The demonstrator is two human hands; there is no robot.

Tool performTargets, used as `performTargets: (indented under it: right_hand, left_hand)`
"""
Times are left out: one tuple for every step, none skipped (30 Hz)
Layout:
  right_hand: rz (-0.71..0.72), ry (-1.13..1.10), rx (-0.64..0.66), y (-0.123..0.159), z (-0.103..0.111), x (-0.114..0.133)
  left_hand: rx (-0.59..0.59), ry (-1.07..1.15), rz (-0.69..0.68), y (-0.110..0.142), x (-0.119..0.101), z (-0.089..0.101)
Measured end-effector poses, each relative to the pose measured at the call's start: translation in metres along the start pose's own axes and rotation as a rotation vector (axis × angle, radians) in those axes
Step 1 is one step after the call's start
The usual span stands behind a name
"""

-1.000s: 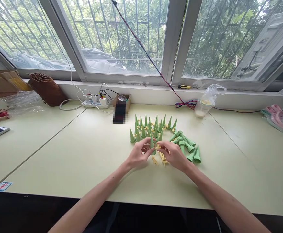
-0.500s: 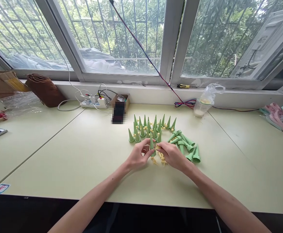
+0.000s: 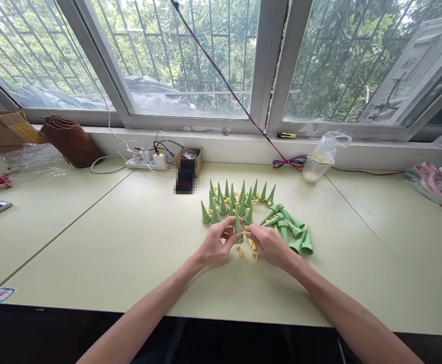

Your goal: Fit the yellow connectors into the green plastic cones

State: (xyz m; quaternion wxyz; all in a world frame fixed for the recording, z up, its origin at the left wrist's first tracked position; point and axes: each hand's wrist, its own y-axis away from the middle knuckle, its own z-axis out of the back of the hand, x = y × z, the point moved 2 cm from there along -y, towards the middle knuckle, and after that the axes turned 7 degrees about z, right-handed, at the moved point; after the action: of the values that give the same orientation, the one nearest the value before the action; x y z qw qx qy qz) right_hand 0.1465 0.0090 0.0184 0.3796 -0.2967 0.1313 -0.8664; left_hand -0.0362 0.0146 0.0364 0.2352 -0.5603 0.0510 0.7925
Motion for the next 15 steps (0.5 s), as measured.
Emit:
performTargets:
  right_hand:
    - [-0.005, -0.005, -0.006, -0.0002, 0.0001, -0.0001]
    - [-0.010, -0.013, -0.013, -0.0005, 0.0004, 0.0000]
    - [-0.014, -0.023, -0.022, -0.0008, 0.0008, 0.0003]
    - [-0.016, -0.034, -0.031, -0.0012, 0.0013, 0.0009]
    - [-0.017, -0.046, -0.039, -0.0015, 0.0018, 0.0016]
    - [-0.016, -0.056, -0.047, -0.0018, 0.0024, 0.0025]
    - [-0.014, -0.062, -0.055, -0.0019, 0.0031, 0.0034]
    - [-0.013, -0.067, -0.061, -0.0019, 0.0037, 0.0044]
    - [-0.011, -0.069, -0.067, -0.0018, 0.0043, 0.0052]
    - [-0.010, -0.070, -0.072, -0.0017, 0.0049, 0.0058]
    - [-0.009, -0.069, -0.077, -0.0016, 0.0053, 0.0062]
    - [-0.006, -0.067, -0.081, -0.0015, 0.0055, 0.0063]
    - [-0.003, -0.065, -0.085, -0.0015, 0.0054, 0.0061]
    - [0.003, -0.065, -0.089, -0.0016, 0.0051, 0.0055]
    - [0.010, -0.067, -0.096, -0.0018, 0.0045, 0.0048]
  left_hand:
    - [-0.001, 0.003, 0.002, -0.0002, 0.0000, 0.0002]
    - [-0.004, 0.007, 0.004, -0.0004, 0.0001, 0.0003]
    - [-0.007, 0.012, 0.009, -0.0007, 0.0003, 0.0004]
    - [-0.010, 0.017, 0.013, -0.0010, 0.0004, 0.0005]
    - [-0.013, 0.021, 0.019, -0.0013, 0.0006, 0.0005]
    - [-0.017, 0.026, 0.025, -0.0017, 0.0009, 0.0006]
    - [-0.022, 0.035, 0.032, -0.0022, 0.0011, 0.0007]
    - [-0.027, 0.046, 0.039, -0.0026, 0.0013, 0.0010]
    - [-0.034, 0.059, 0.048, -0.0030, 0.0015, 0.0014]
    - [-0.043, 0.074, 0.059, -0.0035, 0.0016, 0.0019]
    - [-0.051, 0.089, 0.072, -0.0039, 0.0018, 0.0025]
    - [-0.058, 0.104, 0.085, -0.0043, 0.0019, 0.0032]
    - [-0.064, 0.119, 0.098, -0.0047, 0.0021, 0.0038]
    - [-0.068, 0.135, 0.111, -0.0050, 0.0022, 0.0042]
    - [-0.068, 0.150, 0.121, -0.0052, 0.0025, 0.0045]
